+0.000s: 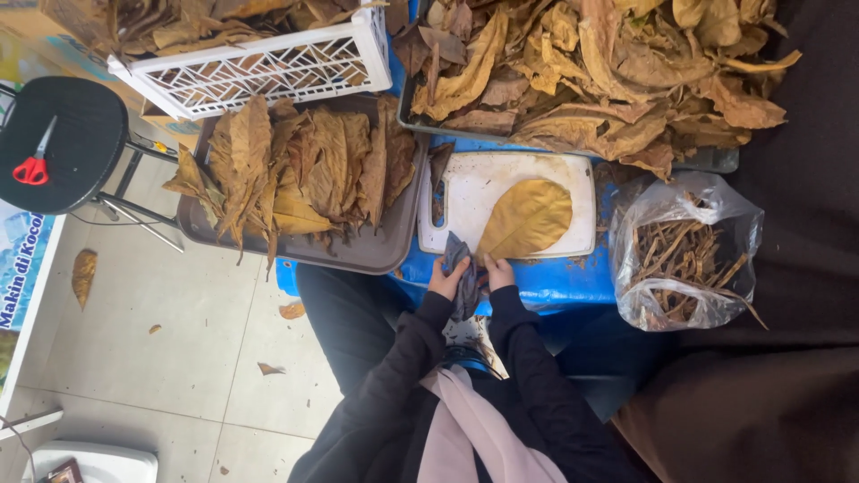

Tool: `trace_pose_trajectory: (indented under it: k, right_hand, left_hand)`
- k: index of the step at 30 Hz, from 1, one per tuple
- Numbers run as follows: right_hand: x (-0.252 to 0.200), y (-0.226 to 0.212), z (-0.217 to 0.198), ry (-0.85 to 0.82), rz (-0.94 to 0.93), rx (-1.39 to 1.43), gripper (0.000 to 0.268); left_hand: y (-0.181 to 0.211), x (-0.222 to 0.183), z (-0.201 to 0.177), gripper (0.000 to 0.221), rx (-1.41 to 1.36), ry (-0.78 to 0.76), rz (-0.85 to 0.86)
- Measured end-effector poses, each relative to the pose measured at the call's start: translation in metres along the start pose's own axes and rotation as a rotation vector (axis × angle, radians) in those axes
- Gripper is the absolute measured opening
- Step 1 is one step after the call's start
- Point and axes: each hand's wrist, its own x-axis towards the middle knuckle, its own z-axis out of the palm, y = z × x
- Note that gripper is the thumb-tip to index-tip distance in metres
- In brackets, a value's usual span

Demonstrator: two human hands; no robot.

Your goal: Flattening and cleaning dried leaves on a board using hands and a small tool.

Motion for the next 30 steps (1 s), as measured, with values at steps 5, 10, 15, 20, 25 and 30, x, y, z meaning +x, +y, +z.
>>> trace_pose_trajectory:
  k: [5, 10, 15, 20, 25, 30]
  right_hand:
    - [-0.048, -0.078, -0.047, -0.185, 0.133, 0.565, 0.037]
    - [-0.009, -0.042, -0.065, -0.180, 0.062, 0.507, 0.023]
    - [0.006, -0.025, -0.055, -0.076, -0.061, 0.370, 0.018]
    - [0.002, -0.012, -0.054, 0.012, -0.128, -0.061, 0.040]
    - [-0.036, -0.042, -0.065, 0.113, -0.208, -0.129, 0.017]
    - [-0.033, -0.044, -0.077, 0.120, -0.237, -0.157, 0.004]
  left_hand:
    - [0.034, -0.023, -0.027, 0.094, -0.060, 0.037, 0.026]
    - [0.049, -0.042, -0.021, 0.082, 0.025, 0.086, 0.144]
    - [0.078, -0.069, 0.030, 0.064, 0.195, 0.081, 0.558]
    - [0.030, 0.009, 0.093, 0.051, 1.058, 0.200, 0.637]
    - [0.026, 0.048, 0.103, 0.051, 1.222, 0.193, 0.628]
    - [0.041, 0.096, 0.074, 0.036, 1.202, 0.336, 0.652]
